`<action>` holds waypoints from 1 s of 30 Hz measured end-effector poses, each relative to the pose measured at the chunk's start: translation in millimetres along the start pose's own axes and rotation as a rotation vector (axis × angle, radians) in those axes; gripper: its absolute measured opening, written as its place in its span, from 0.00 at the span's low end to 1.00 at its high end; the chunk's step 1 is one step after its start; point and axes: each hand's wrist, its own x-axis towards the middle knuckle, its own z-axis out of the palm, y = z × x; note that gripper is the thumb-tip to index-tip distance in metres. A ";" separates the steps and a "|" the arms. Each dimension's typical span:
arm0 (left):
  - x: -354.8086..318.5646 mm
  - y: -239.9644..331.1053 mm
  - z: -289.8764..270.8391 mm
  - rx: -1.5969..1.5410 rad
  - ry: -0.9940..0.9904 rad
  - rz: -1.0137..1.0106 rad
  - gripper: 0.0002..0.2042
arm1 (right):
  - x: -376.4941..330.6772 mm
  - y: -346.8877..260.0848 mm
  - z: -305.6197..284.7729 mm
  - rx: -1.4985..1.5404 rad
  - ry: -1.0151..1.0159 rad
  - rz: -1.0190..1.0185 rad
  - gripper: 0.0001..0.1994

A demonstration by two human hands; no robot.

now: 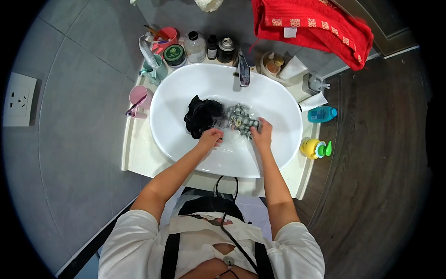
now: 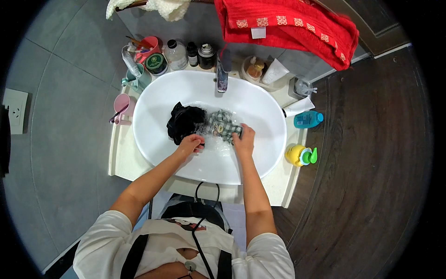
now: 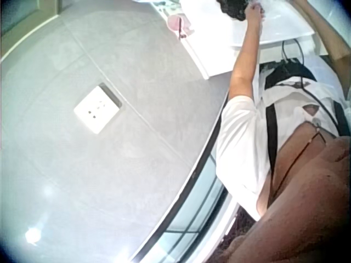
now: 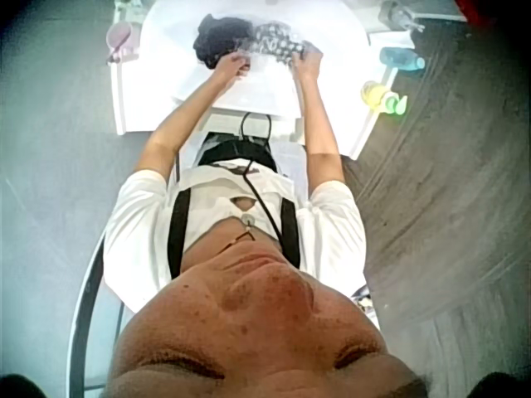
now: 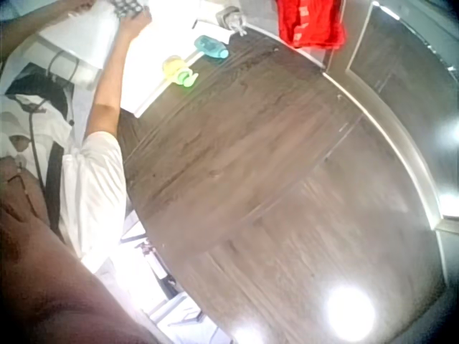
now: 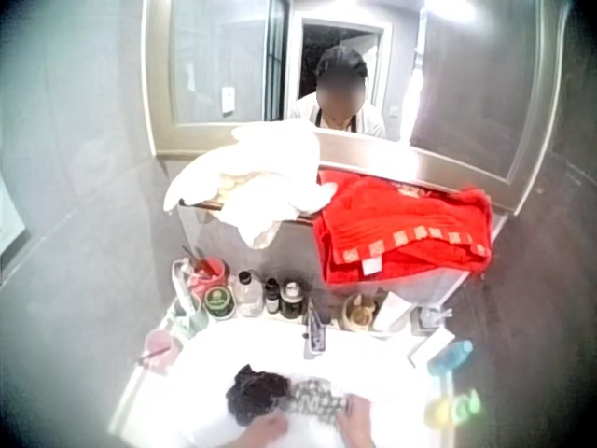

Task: The person picks up a white cloth and a black and white patterned cloth from the counter and places them into the sink. They turn on the water, rinse both items, and scrub them together by hand while the water runs.

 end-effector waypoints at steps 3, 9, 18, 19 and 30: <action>0.3 -0.9 0.2 -0.004 -0.011 -0.017 0.08 | -16.3 -30.5 0.9 -0.112 -0.337 -0.036 0.26; -0.6 -3.6 -1.8 -0.040 -0.025 -0.061 0.09 | -3.7 -22.9 12.2 -0.168 -0.199 0.095 0.24; 13.3 -3.3 4.9 -0.479 0.172 -0.153 0.12 | -10.2 -36.1 20.9 -0.230 -0.557 0.163 0.19; 16.9 -3.3 6.5 -0.521 0.181 -0.190 0.14 | -7.9 -30.2 20.9 -0.222 -0.488 0.290 0.19; 18.0 20.1 24.6 -0.982 -0.293 -0.007 0.18 | -50.5 -158.1 -31.3 0.225 -0.281 -0.274 0.12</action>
